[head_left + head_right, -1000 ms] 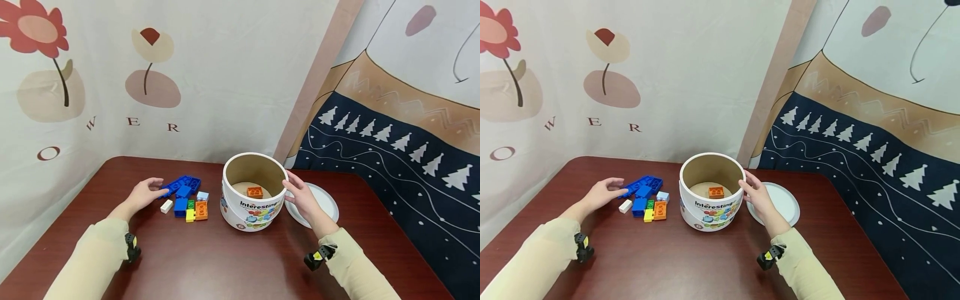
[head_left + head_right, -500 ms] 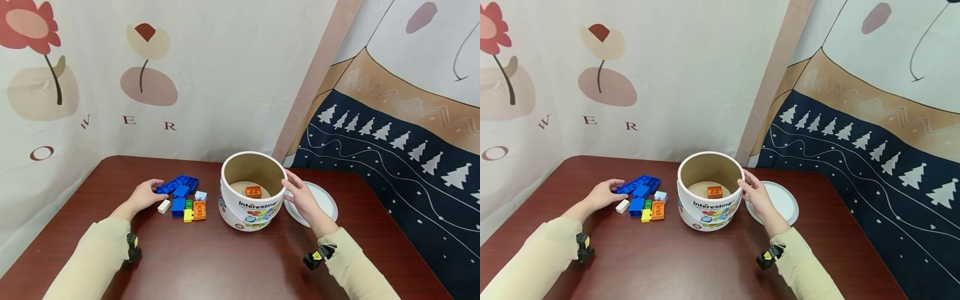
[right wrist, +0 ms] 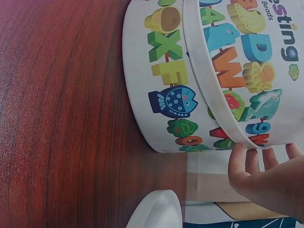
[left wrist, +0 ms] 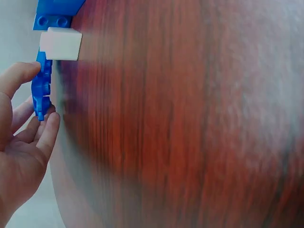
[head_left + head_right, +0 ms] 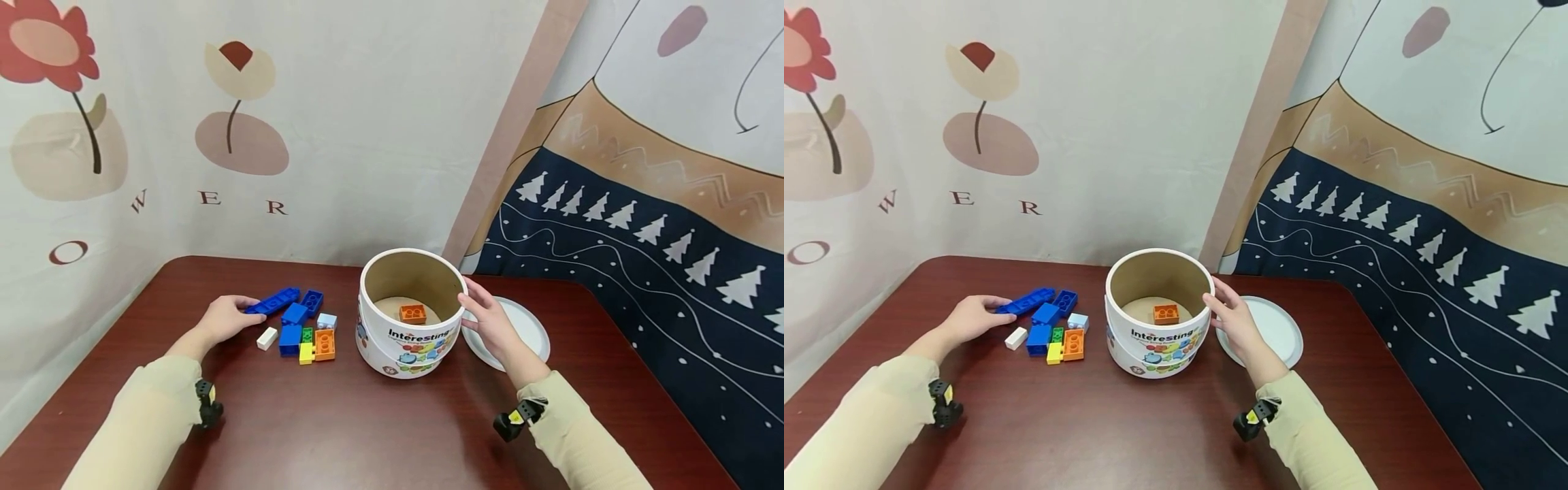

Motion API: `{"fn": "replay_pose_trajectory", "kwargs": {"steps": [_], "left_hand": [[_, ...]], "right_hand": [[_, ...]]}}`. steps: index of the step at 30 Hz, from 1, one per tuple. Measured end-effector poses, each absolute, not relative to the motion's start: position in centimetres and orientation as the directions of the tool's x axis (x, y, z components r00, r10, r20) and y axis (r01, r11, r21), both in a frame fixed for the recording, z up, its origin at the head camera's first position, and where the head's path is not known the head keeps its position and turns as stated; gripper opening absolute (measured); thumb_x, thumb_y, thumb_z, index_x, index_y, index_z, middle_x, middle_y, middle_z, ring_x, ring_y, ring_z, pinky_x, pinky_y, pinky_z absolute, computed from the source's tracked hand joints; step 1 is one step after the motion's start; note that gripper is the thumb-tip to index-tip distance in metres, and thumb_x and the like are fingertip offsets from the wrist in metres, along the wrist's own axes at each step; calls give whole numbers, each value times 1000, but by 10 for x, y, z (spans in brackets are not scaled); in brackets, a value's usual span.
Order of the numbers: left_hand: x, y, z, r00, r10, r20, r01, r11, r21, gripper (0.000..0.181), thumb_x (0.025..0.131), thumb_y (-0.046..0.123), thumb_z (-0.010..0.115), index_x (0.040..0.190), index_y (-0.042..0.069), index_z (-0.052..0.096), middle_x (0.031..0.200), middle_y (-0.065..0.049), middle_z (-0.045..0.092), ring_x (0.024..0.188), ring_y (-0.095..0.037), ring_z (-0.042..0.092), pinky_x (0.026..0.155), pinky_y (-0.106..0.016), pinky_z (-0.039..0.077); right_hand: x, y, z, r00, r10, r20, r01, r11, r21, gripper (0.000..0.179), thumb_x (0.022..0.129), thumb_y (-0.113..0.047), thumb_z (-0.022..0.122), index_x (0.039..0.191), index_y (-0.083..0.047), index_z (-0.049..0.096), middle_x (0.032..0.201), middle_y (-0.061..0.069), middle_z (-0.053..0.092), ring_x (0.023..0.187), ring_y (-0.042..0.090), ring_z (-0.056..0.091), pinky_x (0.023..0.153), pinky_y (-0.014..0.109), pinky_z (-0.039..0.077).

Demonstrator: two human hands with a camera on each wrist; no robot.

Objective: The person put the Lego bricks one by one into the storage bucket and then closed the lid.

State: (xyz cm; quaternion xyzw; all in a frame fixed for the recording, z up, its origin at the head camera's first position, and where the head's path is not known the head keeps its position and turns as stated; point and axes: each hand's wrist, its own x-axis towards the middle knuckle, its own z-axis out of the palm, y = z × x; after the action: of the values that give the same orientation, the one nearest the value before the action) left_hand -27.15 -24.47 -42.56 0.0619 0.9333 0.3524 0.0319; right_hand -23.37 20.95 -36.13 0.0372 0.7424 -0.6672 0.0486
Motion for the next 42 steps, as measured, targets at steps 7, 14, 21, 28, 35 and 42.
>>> {"fn": "replay_pose_trajectory", "kwargs": {"steps": [7, 14, 21, 28, 35, 42], "left_hand": [[-267, -255, -417, -996, 90, -12, 56, 708, 704, 57, 88, 31, 63, 124, -11, 52, 121, -35, 53, 102, -43, 56, 87, -52, 50], [-265, -259, -398, -994, 108, -8, 68, 681, 729, 60, 90, 34, 61, 128, -10, 49, 123, -34, 52, 102, -41, 57, 87, -52, 50], [-265, -253, -382, -991, 133, 26, 108, 661, 743, 57, 90, 34, 61, 128, -7, 50, 119, -31, 57, 98, -33, 60, 84, -46, 53], [-265, -243, -370, -989, 145, 18, 111, 667, 736, 55, 89, 35, 61, 129, -2, 52, 123, -27, 55, 99, -32, 57, 82, -43, 53], [-269, -229, -352, -983, 184, 29, 147, 674, 724, 53, 89, 35, 61, 130, 2, 53, 130, -25, 52, 108, -34, 53, 86, -45, 50], [-272, -211, -334, -975, 217, 35, 172, 650, 740, 50, 89, 35, 61, 129, 6, 54, 123, -22, 59, 105, -30, 57, 88, -45, 50]], "right_hand": [[-234, 209, -362, -992, -10, -124, 122, 110, -986, 50, 99, -18, 45, 147, -14, 30, 152, 16, 28, 136, 35, 32, 107, 55, 34], [-234, 210, -362, -991, -8, -133, 131, 111, -985, 51, 99, -20, 46, 147, -15, 30, 152, 15, 28, 136, 35, 31, 107, 55, 34], [-233, 210, -359, -991, -8, -135, 133, 116, -984, 50, 99, -20, 45, 147, -15, 30, 152, 15, 27, 136, 36, 30, 107, 55, 33], [-232, 208, -358, -989, -5, -149, 148, 124, -981, 50, 99, -21, 45, 147, -16, 31, 152, 14, 28, 137, 35, 30, 107, 54, 34], [-232, 209, -358, -991, -12, -136, 133, 117, -984, 52, 99, -21, 45, 147, -14, 29, 152, 16, 27, 136, 34, 30, 108, 55, 32], [-232, 208, -359, -989, -3, -150, 148, 119, -982, 51, 99, -21, 45, 147, -16, 29, 152, 14, 27, 136, 33, 31, 108, 54, 33]]}}
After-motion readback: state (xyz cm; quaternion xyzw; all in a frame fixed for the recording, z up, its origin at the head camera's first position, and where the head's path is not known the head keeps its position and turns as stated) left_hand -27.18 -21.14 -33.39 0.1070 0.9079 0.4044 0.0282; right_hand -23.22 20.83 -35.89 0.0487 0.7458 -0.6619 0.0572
